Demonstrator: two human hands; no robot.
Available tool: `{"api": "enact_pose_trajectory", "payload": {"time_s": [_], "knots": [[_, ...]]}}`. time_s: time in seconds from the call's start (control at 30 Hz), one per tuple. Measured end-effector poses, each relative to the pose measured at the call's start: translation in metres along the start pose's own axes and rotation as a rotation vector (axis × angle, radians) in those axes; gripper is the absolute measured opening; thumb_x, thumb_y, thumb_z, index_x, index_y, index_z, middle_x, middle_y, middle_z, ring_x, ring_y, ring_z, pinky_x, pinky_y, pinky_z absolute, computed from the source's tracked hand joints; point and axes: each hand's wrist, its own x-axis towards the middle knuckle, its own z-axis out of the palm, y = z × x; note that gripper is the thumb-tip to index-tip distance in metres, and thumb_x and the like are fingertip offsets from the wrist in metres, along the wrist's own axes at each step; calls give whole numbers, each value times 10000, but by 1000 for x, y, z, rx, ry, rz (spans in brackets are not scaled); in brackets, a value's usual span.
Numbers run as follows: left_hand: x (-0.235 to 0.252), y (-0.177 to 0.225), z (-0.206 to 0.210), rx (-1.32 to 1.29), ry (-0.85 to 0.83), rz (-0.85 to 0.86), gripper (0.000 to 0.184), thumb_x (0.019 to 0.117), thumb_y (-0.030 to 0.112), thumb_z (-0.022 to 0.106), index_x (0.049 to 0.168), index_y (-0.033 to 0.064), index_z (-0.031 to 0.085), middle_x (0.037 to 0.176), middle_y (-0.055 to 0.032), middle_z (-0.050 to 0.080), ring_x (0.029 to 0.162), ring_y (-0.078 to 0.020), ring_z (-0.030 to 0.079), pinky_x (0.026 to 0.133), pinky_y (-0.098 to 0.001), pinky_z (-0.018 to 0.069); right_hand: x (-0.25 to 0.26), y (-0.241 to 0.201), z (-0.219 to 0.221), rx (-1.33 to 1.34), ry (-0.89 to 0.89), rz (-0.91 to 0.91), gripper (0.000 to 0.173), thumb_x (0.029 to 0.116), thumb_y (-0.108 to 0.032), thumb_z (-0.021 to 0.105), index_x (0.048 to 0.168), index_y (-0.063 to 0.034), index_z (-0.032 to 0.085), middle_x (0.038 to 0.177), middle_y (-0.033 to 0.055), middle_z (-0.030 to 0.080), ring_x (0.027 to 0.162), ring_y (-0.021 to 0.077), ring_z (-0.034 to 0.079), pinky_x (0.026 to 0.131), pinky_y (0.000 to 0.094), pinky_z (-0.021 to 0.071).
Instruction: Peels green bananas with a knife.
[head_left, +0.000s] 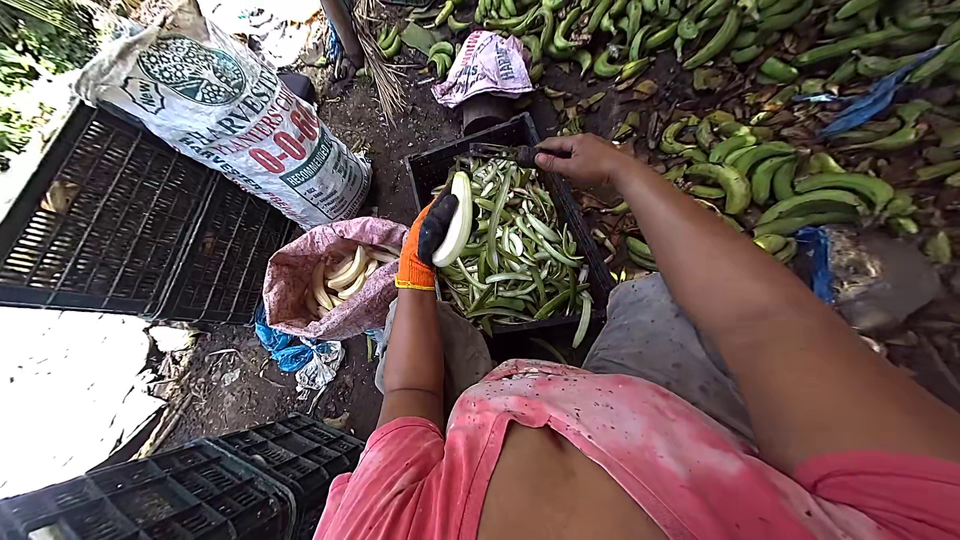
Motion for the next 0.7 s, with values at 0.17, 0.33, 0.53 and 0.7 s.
{"api": "enact_pose_trajectory", "payload": {"time_s": [0.17, 0.33, 0.53, 0.7], "knots": [[17, -21, 2, -292, 360, 184, 391, 1090, 307, 314, 991, 124, 646, 790, -7, 673, 678, -87, 652, 610, -264, 571, -24, -36, 43, -119, 114, -252, 526, 1023, -521, 547, 1399, -166, 642, 1279, 174, 700, 1164, 408, 670, 942, 699, 474], [19, -38, 12, -425, 518, 284, 262, 1041, 138, 372, 906, 130, 596, 753, -8, 655, 682, -113, 655, 653, -306, 583, -32, -38, 81, -285, 244, -477, 579, 1012, -583, 511, 1368, -155, 668, 1027, 189, 695, 933, 409, 682, 764, 590, 532], [7, -37, 20, 146, 634, 393, 113, 888, 19, 639, 999, 35, 624, 839, -34, 685, 754, -88, 665, 714, -274, 585, -27, -41, 86, -366, 358, -544, 594, 1018, -612, 459, 1359, -178, 679, 950, 184, 686, 834, 399, 675, 679, 550, 517], [-1, -35, 12, 1020, 690, 514, 515, 772, 223, 823, 1116, -121, 652, 1030, -233, 706, 963, -252, 695, 925, -399, 555, -28, -50, 88, -263, 261, -478, 541, 1025, -549, 515, 1376, -167, 670, 1020, 169, 738, 829, 380, 728, 647, 594, 546]]}}
